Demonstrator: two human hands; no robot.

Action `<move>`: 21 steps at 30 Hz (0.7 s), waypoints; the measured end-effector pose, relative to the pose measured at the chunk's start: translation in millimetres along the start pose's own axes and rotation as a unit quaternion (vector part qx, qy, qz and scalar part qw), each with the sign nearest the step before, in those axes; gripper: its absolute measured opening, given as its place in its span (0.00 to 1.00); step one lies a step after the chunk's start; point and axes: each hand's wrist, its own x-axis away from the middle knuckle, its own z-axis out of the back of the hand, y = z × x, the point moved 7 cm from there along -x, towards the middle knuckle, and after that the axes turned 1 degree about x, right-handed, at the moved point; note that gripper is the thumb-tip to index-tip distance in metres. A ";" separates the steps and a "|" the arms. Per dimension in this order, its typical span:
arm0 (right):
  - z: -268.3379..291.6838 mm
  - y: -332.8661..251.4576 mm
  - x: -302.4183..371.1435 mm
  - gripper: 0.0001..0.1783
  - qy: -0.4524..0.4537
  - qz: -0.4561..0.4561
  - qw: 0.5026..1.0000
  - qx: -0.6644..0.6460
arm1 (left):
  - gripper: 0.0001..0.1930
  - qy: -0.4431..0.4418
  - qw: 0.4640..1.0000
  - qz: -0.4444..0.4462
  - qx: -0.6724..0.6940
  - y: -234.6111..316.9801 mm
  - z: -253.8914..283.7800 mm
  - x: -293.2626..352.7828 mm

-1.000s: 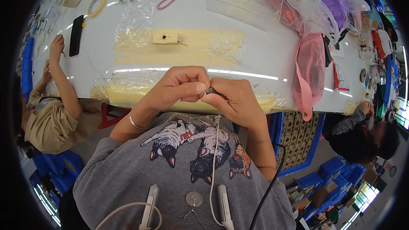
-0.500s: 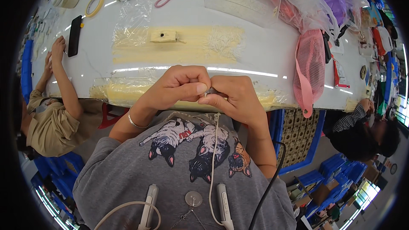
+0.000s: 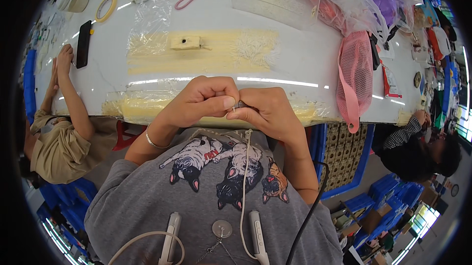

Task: Assembling small decorative or toy components by hand at a factory workbench.

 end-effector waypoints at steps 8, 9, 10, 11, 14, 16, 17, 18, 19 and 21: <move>-1.1 4.4 2.7 0.16 -0.010 -0.020 1.000 -0.017 | 0.09 -0.003 1.000 0.003 0.004 -2.9 -1.5 0.0; -1.2 4.6 3.1 0.15 -0.011 -0.023 0.999 -0.025 | 0.09 -0.004 1.000 0.003 0.009 -2.9 -1.9 0.2; -1.1 4.3 3.5 0.15 -0.010 -0.023 0.999 -0.025 | 0.09 -0.004 1.000 0.002 0.013 -3.0 -2.2 0.2; -1.3 4.5 3.8 0.15 -0.011 -0.027 0.999 -0.026 | 0.09 -0.005 1.000 0.003 0.013 -2.8 -2.2 0.1; -1.7 5.7 5.1 0.16 -0.005 -0.030 0.999 -0.030 | 0.09 -0.007 1.000 0.008 0.011 -3.6 -2.5 -0.3; -3.0 7.0 6.6 0.16 0.001 -0.029 0.999 -0.031 | 0.08 -0.004 1.000 0.013 0.021 -4.6 -3.4 -0.5; -2.2 7.3 7.2 0.17 0.020 -0.020 0.999 -0.038 | 0.08 -0.004 1.000 0.013 0.021 -4.0 -3.9 -0.7; -1.0 6.9 7.7 0.17 0.038 -0.010 0.998 -0.045 | 0.08 0.002 1.000 0.002 0.020 -1.8 -3.6 -1.1; -2.6 6.6 7.7 0.17 0.039 -0.010 0.998 -0.045 | 0.08 0.007 1.000 -0.009 0.020 0.0 -3.3 -1.5; -2.3 2.7 7.7 0.18 0.062 0.014 0.995 -0.071 | 0.08 0.013 1.000 -0.019 0.015 0.0 -3.8 -1.7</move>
